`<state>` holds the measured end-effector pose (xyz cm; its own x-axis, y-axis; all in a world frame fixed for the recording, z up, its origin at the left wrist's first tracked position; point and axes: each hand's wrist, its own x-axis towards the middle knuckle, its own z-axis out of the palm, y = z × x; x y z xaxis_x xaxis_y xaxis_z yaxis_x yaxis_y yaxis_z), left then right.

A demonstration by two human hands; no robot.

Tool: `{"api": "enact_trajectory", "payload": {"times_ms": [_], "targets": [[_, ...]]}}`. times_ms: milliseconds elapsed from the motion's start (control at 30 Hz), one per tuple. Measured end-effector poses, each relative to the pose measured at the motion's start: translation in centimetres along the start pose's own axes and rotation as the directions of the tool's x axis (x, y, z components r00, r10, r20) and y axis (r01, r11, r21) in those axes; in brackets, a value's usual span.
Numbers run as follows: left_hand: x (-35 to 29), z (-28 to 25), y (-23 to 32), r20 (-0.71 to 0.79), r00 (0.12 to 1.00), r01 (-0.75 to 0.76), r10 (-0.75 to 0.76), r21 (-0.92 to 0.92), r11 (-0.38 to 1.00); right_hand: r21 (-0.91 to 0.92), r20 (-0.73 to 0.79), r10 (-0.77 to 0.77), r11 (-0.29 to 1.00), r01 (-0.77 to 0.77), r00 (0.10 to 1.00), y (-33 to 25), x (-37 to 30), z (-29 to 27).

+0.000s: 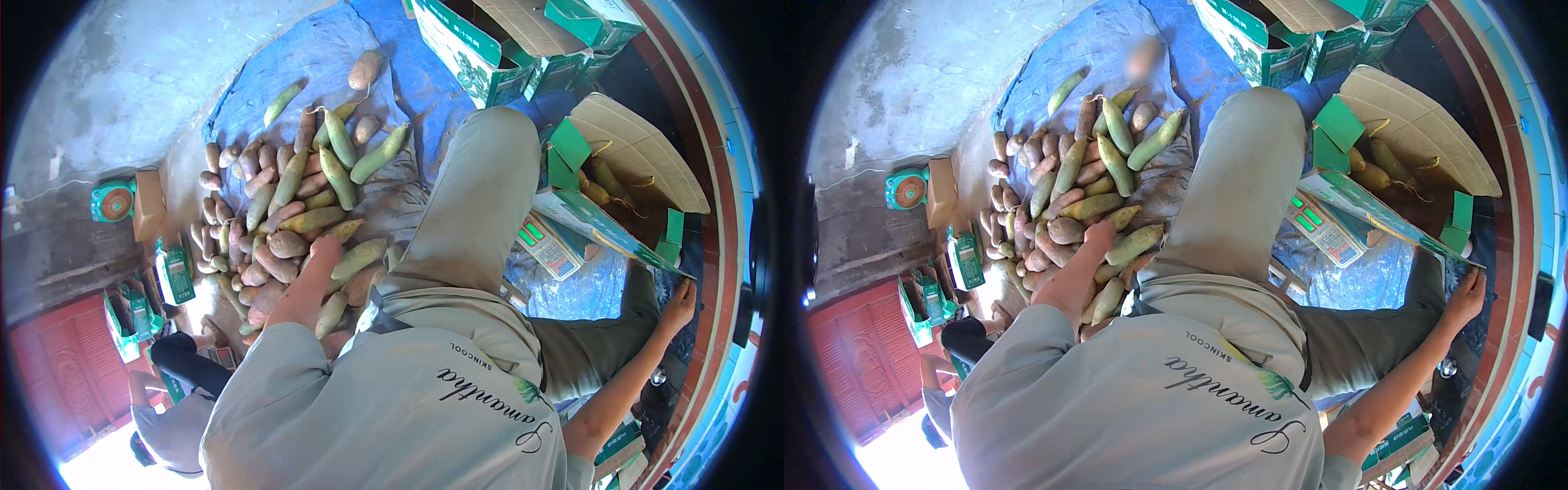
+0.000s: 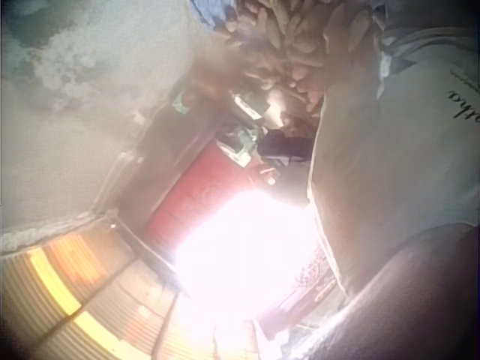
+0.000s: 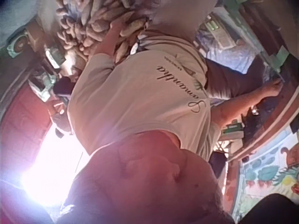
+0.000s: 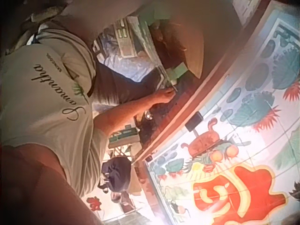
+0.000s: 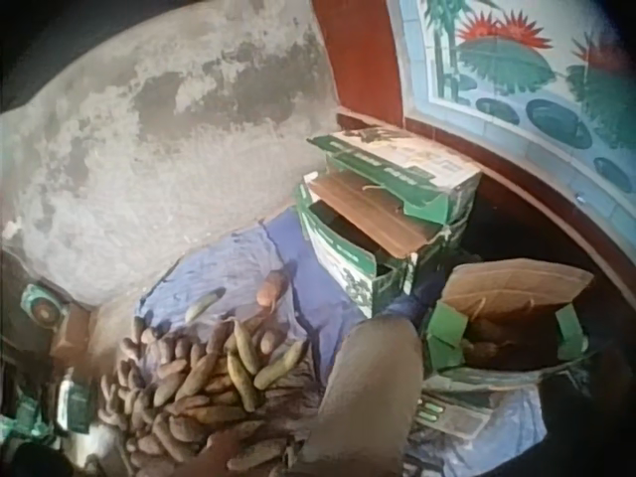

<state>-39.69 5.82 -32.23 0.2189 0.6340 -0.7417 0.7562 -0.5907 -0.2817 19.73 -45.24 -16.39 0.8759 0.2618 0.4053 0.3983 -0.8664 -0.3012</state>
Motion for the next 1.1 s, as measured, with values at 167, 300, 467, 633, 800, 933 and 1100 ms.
{"api": "enact_trajectory", "payload": {"times_ms": [167,300,467,633,800,933,1100], "targets": [[-0.4,-5.8,0.5,-0.216,0.975,-0.027,-0.044,-0.314,0.949,-0.005,-0.021,0.023,1.000,-0.024,1.000,-0.4,-0.3,-0.6],[-1.6,-11.3,2.0,-0.451,0.888,-0.174,-0.090,-0.511,0.842,0.078,-0.038,0.024,0.997,-0.021,0.999,-0.3,-0.5,-0.6],[-4.7,-19.3,4.9,-0.797,0.568,-0.510,-0.206,-0.537,0.672,0.057,-0.017,0.065,0.996,-0.064,0.998,-1.4,-0.8,-0.2],[-9.5,-28.2,6.9,-0.867,0.382,-0.889,-0.321,-0.439,0.128,0.148,-0.105,0.058,0.988,-0.042,0.993,-3.8,-1.3,-1.4],[-16.3,-34.4,12.6,-0.870,0.419,-0.906,-0.260,-0.380,-0.190,0.246,-0.085,0.145,0.962,-0.120,0.986,-4.8,-1.1,-1.7],[-17.6,-36.1,18.3,-0.889,0.457,-0.865,-0.021,-0.439,-0.245,0.305,-0.059,0.170,0.941,-0.145,0.984,-5.1,-1.1,-1.8],[-18.7,-36.4,26.9,-0.861,0.429,-0.848,0.272,-0.488,-0.208,0.287,-0.058,0.178,0.945,-0.154,0.982,-5.5,-1.1,-1.8]]}}
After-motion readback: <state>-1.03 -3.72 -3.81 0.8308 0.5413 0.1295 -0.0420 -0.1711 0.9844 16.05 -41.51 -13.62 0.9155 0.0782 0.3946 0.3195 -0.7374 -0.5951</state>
